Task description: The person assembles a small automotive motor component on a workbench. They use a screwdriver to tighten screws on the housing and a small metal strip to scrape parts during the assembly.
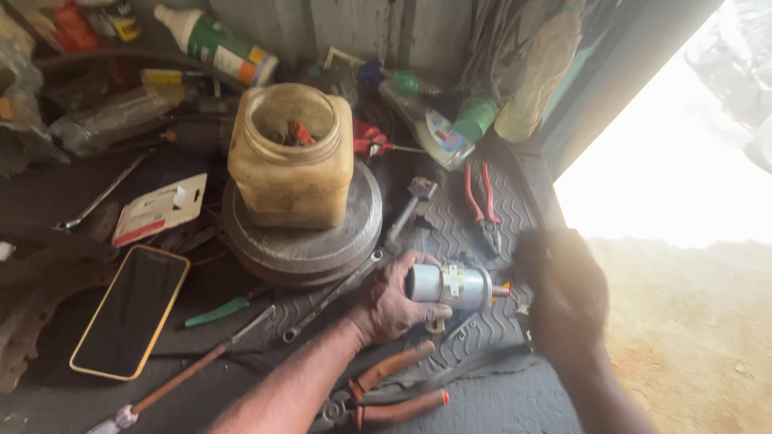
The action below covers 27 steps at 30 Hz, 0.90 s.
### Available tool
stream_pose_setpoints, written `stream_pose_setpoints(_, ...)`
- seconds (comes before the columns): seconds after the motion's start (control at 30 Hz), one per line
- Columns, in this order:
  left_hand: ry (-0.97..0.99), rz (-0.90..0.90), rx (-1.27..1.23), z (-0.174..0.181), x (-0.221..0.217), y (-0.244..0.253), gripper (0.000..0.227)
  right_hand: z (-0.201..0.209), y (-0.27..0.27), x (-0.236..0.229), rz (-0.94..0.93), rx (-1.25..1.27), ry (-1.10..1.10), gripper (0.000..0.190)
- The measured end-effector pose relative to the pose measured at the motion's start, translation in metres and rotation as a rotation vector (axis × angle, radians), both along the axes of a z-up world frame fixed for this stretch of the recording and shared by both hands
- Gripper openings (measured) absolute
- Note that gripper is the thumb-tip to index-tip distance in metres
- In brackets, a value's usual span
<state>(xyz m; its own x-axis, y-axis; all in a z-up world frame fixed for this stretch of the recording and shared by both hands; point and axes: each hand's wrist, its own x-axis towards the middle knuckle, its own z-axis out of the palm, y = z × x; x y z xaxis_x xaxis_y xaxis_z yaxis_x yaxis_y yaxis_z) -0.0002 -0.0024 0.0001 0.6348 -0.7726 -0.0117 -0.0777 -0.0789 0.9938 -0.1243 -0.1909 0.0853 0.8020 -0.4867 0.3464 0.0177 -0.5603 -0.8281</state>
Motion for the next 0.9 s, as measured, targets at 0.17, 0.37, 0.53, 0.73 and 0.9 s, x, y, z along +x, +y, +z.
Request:
stream_pose_setpoints(0.17,-0.159,0.057,0.084,0.003,0.003,-0.003,0.064,-0.026,0.025,-0.029,-0.108,0.608,-0.021,0.021)
stream_pose_setpoints(0.37,-0.234,0.093,0.221,0.015,0.002,-0.002,0.069,-0.035,0.047,-0.033,-0.299,0.417,0.232,0.034)
stream_pose_setpoints(0.53,-0.2,0.087,0.255,0.017,0.002,-0.001,0.072,-0.036,0.059,-0.025,-0.338,0.272,0.156,0.03)
stream_pose_setpoints(0.73,-0.255,0.102,0.241,0.006,0.003,-0.004,0.074,-0.034,0.072,-0.014,-0.501,0.13,0.25,0.021)
stream_pose_setpoints(0.9,-0.244,0.126,0.158,-0.006,-0.001,-0.002,0.076,-0.036,0.084,-0.011,-0.46,-0.354,0.172,0.017)
